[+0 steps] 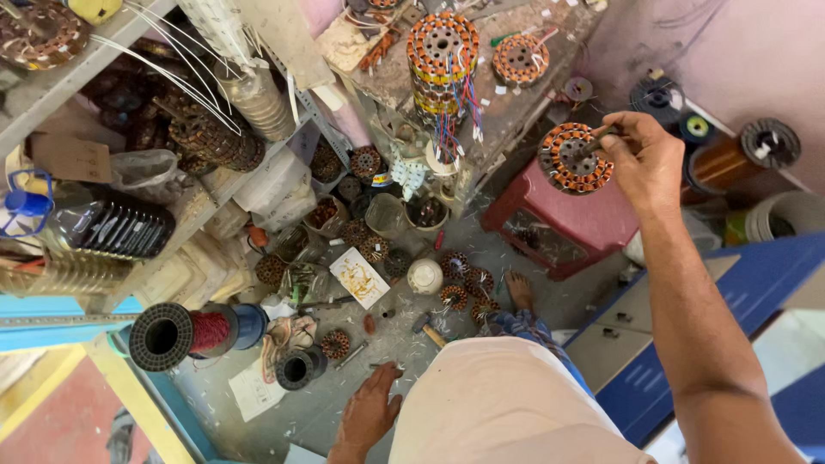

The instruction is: The person handles a motor stator, places it into a winding machine, and uses pliers and a screwdriver to adjust and secure the copper windings. They operate the machine controls and trim excess wire with scissors before removing the stator.

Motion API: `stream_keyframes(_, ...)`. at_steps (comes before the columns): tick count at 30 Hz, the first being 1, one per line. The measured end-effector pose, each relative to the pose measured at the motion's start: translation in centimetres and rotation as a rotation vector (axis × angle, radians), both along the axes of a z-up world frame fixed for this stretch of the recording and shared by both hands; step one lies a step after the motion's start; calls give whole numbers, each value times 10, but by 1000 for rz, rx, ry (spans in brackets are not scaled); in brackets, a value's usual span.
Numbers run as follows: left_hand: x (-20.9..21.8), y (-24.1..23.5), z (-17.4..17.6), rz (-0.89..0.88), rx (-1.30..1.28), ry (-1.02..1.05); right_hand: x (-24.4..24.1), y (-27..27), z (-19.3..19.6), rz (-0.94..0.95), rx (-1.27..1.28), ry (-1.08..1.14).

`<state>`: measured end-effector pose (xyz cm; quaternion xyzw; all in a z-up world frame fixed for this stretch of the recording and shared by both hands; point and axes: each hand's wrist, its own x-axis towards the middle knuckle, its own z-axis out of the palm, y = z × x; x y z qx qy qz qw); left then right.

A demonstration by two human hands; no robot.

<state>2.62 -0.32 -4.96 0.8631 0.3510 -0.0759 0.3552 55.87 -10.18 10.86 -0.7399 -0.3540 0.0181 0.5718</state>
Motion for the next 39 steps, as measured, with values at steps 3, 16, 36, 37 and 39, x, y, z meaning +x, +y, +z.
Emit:
stream_keyframes(3,34,-17,-15,103,-51,85,69,34,3,67,72,70)
stream_keyframes(16,184,-97,-58,460,-317,174,325,219,-23,231,23,-167)
stream_keyframes(36,140,-144,-60,681,-349,85,330,261,-71,305,196,-495)
stream_keyframes(37,128,-142,-71,662,-337,51,312,246,-73,290,280,-521)
stream_keyframes(39,96,-144,-89,628,-313,-11,258,201,-89,124,222,-485)
